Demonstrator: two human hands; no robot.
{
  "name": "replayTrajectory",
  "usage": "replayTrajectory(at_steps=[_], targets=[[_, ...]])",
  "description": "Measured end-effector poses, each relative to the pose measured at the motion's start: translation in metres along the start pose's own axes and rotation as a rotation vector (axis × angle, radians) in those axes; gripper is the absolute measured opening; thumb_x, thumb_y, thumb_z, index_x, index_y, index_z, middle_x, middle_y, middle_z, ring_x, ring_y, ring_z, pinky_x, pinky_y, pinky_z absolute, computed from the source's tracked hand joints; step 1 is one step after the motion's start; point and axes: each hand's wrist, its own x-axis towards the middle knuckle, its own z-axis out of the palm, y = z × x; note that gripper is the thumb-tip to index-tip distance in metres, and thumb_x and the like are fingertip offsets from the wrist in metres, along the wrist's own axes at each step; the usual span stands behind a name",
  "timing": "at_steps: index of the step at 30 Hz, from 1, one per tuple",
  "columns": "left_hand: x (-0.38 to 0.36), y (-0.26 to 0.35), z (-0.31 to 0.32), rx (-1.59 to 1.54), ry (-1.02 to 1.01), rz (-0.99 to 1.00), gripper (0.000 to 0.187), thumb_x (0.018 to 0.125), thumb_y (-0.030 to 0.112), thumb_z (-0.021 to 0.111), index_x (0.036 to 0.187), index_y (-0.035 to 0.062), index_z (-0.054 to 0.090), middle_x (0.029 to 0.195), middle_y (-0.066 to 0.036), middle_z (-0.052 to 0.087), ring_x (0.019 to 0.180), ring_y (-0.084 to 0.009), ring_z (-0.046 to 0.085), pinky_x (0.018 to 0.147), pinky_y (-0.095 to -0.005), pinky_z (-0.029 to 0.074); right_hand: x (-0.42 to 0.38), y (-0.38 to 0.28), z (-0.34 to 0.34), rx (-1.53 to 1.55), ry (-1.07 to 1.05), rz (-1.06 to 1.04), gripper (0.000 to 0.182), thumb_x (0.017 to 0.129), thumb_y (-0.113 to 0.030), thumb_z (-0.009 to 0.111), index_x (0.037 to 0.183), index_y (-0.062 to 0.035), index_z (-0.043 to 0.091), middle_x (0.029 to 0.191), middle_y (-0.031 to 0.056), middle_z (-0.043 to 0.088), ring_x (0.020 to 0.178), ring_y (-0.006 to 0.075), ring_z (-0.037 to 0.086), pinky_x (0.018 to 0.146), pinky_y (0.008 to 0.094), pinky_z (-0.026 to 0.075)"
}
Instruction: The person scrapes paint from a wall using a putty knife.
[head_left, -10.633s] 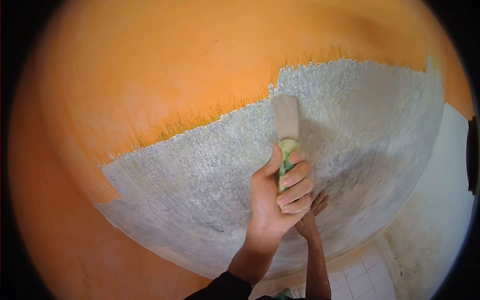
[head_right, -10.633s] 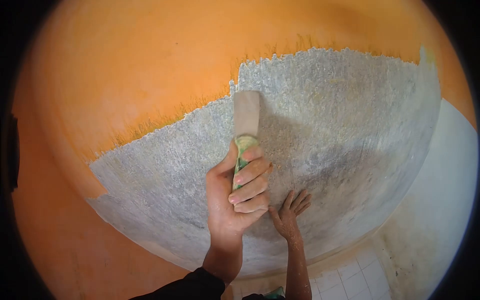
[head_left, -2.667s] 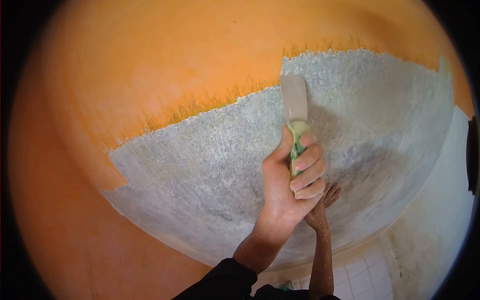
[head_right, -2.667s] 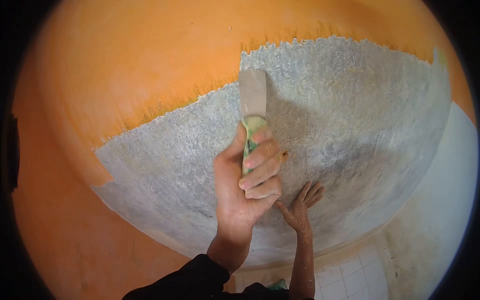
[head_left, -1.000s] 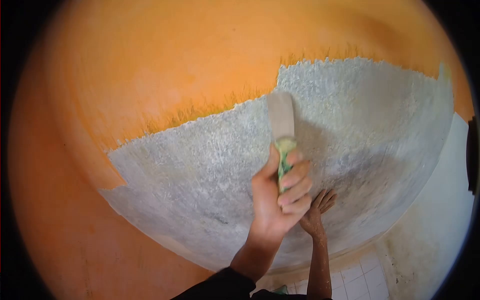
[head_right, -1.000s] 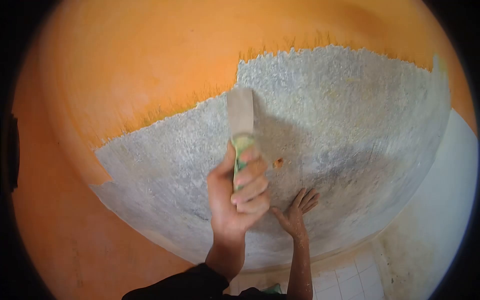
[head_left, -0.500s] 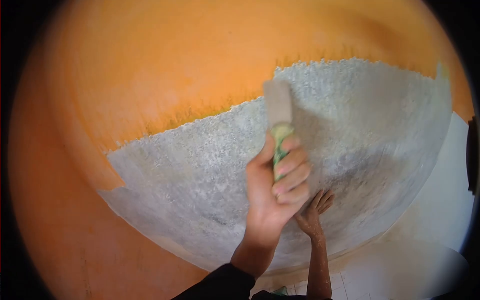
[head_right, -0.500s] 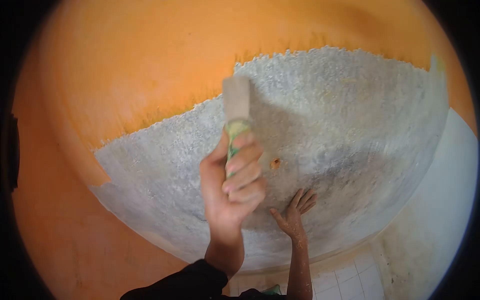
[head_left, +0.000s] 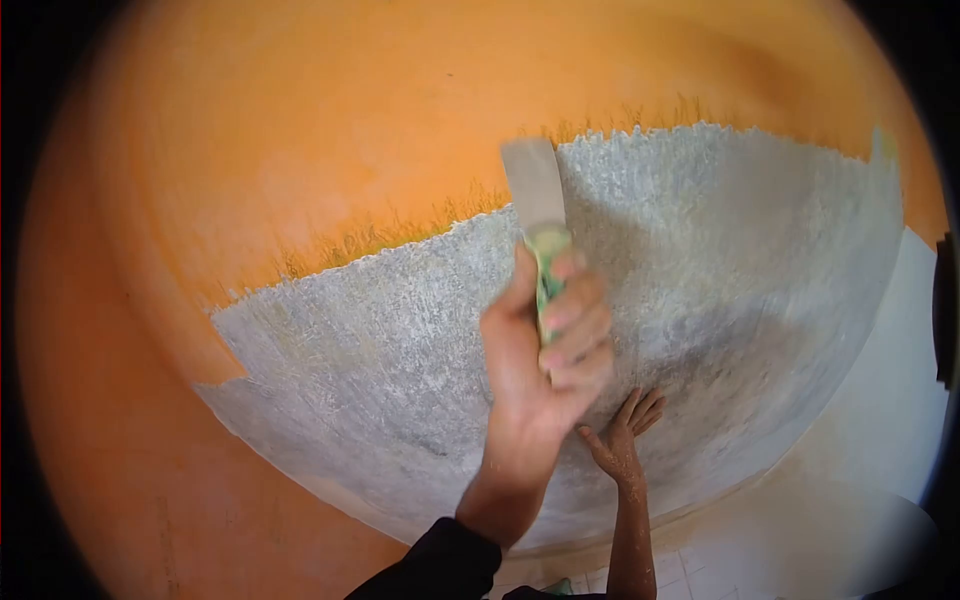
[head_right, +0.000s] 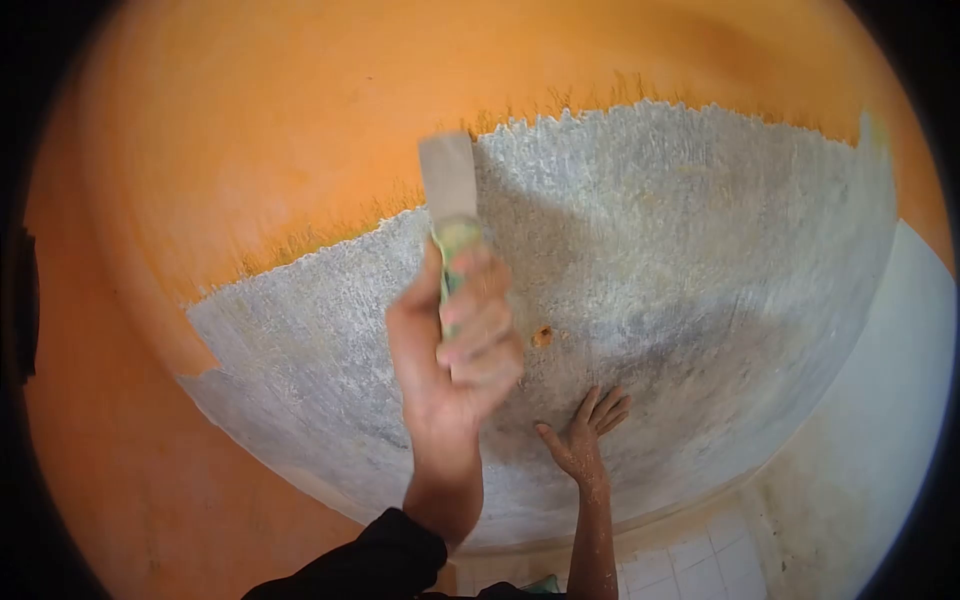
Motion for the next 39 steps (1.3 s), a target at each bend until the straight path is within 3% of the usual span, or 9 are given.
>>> replayTrajectory(at_steps=[6, 10, 18, 22, 39], targets=[[-0.023, -0.013, 0.010, -0.099, 0.019, -0.020, 0.041, 0.106, 0.041, 0.030, 0.097, 0.0055, 0.047, 0.068, -0.003, 0.044, 0.042, -0.0092, 0.039, 0.031, -0.0207, 0.025, 0.002, 0.019, 0.009, -0.169, 0.108, -0.106, 0.124, 0.081, -0.062, 0.067, 0.151, 0.0001, -0.014, 0.150, 0.0332, -0.031, 0.136, 0.0507, -0.034, 0.104, 0.0659, -0.021], [-0.032, -0.006, -0.015, -0.052, 0.048, -0.010, 0.038, 0.106, 0.041, 0.031, 0.096, 0.0071, 0.046, 0.068, -0.002, 0.044, 0.043, -0.0093, 0.040, 0.032, -0.0214, 0.027, 0.001, 0.016, 0.003, -0.128, 0.075, -0.072, 0.122, 0.081, -0.061, 0.068, 0.152, -0.0027, -0.013, 0.151, 0.0322, -0.030, 0.137, 0.0504, -0.032, 0.105, 0.0659, -0.019], [-0.021, -0.003, -0.007, -0.060, 0.011, -0.071, 0.038, 0.106, 0.040, 0.032, 0.097, 0.0070, 0.048, 0.069, -0.002, 0.045, 0.042, -0.0093, 0.039, 0.035, -0.0227, 0.029, 0.000, 0.013, 0.003, -0.115, 0.054, -0.047, 0.122, 0.082, -0.065, 0.065, 0.153, -0.0047, -0.014, 0.151, 0.0322, -0.030, 0.138, 0.0487, -0.032, 0.105, 0.0651, -0.020], [0.006, 0.001, 0.003, 0.017, -0.023, -0.041, 0.038, 0.106, 0.040, 0.032, 0.097, 0.0069, 0.047, 0.069, -0.002, 0.045, 0.042, -0.0091, 0.040, 0.035, -0.0225, 0.029, -0.001, 0.008, 0.006, -0.091, 0.067, -0.040, 0.120, 0.083, -0.066, 0.063, 0.153, -0.0044, -0.013, 0.151, 0.0323, -0.030, 0.138, 0.0487, -0.032, 0.105, 0.0648, -0.020], [-0.015, 0.002, -0.004, -0.098, -0.038, -0.092, 0.039, 0.106, 0.041, 0.031, 0.097, 0.0066, 0.048, 0.069, -0.002, 0.044, 0.042, -0.0098, 0.039, 0.034, -0.0227, 0.029, 0.002, 0.010, 0.004, -0.124, 0.098, -0.046, 0.122, 0.082, -0.068, 0.062, 0.152, -0.0023, -0.013, 0.151, 0.0326, -0.029, 0.138, 0.0496, -0.031, 0.106, 0.0649, -0.019]])
